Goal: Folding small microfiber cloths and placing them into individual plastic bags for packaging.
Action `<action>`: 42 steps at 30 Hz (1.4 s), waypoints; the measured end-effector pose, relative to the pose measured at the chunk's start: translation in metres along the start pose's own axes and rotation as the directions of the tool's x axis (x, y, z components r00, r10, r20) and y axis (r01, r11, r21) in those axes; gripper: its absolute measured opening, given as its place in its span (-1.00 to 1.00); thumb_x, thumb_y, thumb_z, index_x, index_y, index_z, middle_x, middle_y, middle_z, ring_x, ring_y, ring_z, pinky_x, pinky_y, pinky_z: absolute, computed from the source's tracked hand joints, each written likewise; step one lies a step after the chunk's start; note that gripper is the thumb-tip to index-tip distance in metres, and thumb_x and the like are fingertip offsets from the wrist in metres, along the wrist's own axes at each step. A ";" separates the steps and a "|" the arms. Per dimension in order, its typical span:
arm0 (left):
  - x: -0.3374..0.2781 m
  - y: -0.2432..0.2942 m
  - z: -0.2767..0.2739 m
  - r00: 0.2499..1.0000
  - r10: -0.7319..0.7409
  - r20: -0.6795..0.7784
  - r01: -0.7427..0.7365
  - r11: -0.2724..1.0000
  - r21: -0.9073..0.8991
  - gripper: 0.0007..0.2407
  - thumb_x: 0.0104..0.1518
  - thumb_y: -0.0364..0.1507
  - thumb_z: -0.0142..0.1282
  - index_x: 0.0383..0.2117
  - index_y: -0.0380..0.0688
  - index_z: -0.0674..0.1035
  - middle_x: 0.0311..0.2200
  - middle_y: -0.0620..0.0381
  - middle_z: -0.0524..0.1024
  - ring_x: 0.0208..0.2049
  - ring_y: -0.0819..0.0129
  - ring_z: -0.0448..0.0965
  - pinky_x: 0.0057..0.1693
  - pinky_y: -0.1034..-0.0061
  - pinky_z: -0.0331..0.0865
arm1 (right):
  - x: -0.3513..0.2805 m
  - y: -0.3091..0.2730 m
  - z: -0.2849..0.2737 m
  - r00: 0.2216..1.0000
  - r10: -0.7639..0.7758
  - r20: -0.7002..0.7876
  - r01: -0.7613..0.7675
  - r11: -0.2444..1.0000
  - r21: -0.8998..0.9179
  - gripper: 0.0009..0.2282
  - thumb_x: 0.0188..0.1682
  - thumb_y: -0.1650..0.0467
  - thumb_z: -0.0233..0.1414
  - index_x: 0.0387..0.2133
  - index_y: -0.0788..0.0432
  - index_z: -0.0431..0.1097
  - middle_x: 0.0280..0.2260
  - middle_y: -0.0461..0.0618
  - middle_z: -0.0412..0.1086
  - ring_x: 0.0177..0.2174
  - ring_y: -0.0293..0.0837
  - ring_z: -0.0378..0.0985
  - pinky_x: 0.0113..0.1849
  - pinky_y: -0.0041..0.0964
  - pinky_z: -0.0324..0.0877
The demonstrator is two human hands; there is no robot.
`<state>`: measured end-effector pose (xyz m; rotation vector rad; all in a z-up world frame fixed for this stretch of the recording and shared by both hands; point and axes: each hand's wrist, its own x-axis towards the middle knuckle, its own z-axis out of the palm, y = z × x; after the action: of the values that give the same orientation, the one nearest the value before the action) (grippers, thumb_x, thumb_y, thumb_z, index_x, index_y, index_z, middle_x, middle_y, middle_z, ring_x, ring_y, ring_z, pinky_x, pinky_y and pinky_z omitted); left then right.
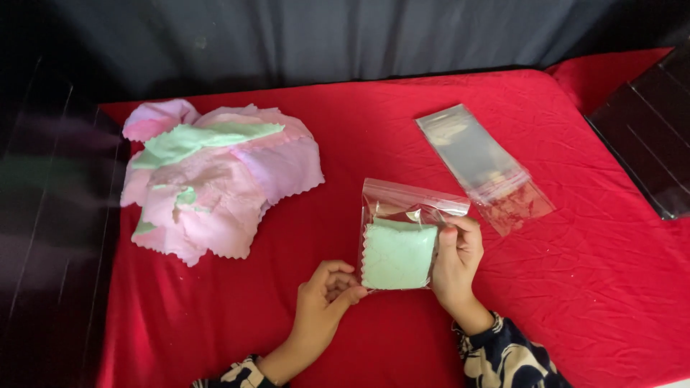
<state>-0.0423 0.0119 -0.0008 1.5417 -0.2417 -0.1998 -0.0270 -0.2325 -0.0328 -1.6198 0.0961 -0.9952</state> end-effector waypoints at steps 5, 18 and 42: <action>0.008 -0.012 0.003 0.987 0.160 0.019 -0.161 0.977 0.137 -0.75 0.10 -0.44 0.28 -0.09 -0.11 0.58 -0.41 0.24 0.63 -0.37 0.55 0.60 -0.11 0.63 0.48 | 0.009 -0.013 0.006 0.992 -0.119 0.035 0.120 0.992 -0.024 -0.80 0.19 0.33 -0.08 -0.08 0.22 0.35 -0.16 -0.01 0.36 -0.16 -0.20 0.42 -0.04 -0.36 0.33; 0.017 -0.010 0.004 0.834 0.552 -0.012 -0.512 0.781 0.359 -0.80 0.21 -0.48 0.18 -0.05 -0.07 0.61 -0.37 0.05 0.55 -0.23 0.12 0.64 -0.08 0.25 0.54 | 0.009 0.003 0.031 0.888 0.342 0.308 -0.445 0.807 0.389 -0.64 0.18 0.16 -0.09 -0.04 0.17 0.47 -0.20 0.03 0.52 -0.25 -0.14 0.59 -0.13 -0.20 0.54; 0.045 -0.038 0.002 0.773 0.587 0.239 -0.628 0.657 0.417 -0.44 0.17 -0.66 0.15 0.34 -0.15 0.26 -0.18 -0.09 0.40 -0.27 0.04 0.65 -0.11 0.26 0.61 | 0.022 0.001 0.034 0.979 -0.166 0.119 0.147 0.976 0.158 -0.64 0.27 0.30 -0.17 -0.56 0.14 0.32 -0.55 -0.25 0.23 -0.52 -0.34 0.23 -0.41 -0.42 0.28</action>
<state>0.0016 -0.0030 -0.0379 1.8479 -0.9251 0.3678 0.0093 -0.2192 -0.0207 -1.5686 -0.1949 -0.9878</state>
